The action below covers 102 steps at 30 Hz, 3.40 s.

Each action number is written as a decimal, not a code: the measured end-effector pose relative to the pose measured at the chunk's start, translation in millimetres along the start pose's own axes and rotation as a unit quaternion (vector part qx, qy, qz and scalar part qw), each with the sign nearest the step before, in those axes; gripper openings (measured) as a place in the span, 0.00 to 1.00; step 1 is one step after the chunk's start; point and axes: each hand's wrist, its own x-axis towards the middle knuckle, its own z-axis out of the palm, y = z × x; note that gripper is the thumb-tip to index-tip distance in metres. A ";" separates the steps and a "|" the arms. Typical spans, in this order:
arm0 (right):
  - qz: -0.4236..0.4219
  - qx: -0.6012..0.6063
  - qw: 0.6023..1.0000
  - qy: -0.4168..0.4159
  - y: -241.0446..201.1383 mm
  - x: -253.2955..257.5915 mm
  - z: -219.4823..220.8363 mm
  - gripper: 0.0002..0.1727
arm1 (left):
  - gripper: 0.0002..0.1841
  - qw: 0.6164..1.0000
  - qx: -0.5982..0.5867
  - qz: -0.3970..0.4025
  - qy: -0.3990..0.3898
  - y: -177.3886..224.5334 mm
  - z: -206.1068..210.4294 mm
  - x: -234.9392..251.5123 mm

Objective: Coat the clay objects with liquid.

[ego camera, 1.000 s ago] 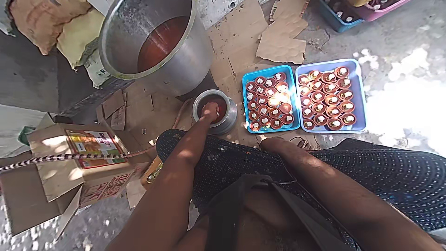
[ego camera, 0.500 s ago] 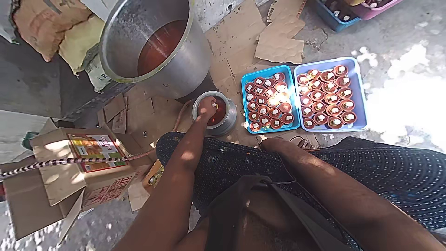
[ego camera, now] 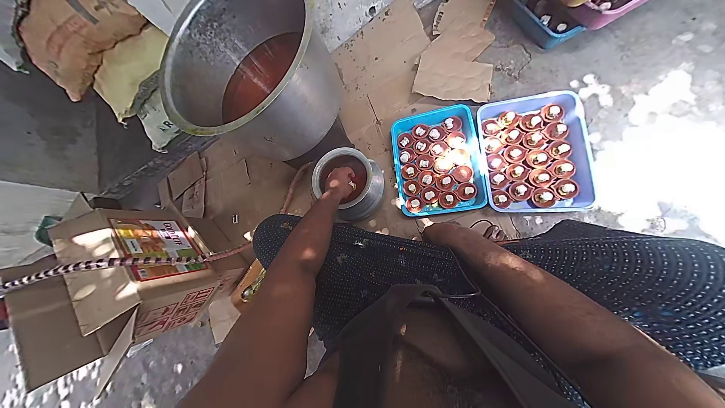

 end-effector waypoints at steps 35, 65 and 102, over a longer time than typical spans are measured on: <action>-0.003 0.010 1.000 0.012 4.1 6.9 4.3 0.18 | 0.21 0.995 -0.044 0.003 0.086 3.0 -13.2 3.1; -0.006 0.016 0.999 0.027 4.9 -12.8 5.9 0.17 | 0.19 0.975 -0.194 0.023 0.108 6.9 0.0 6.9; -0.047 0.220 0.972 -0.064 77.3 -11.9 -1.2 0.20 | 0.13 0.974 -0.143 0.175 -0.032 309.8 176.4 129.4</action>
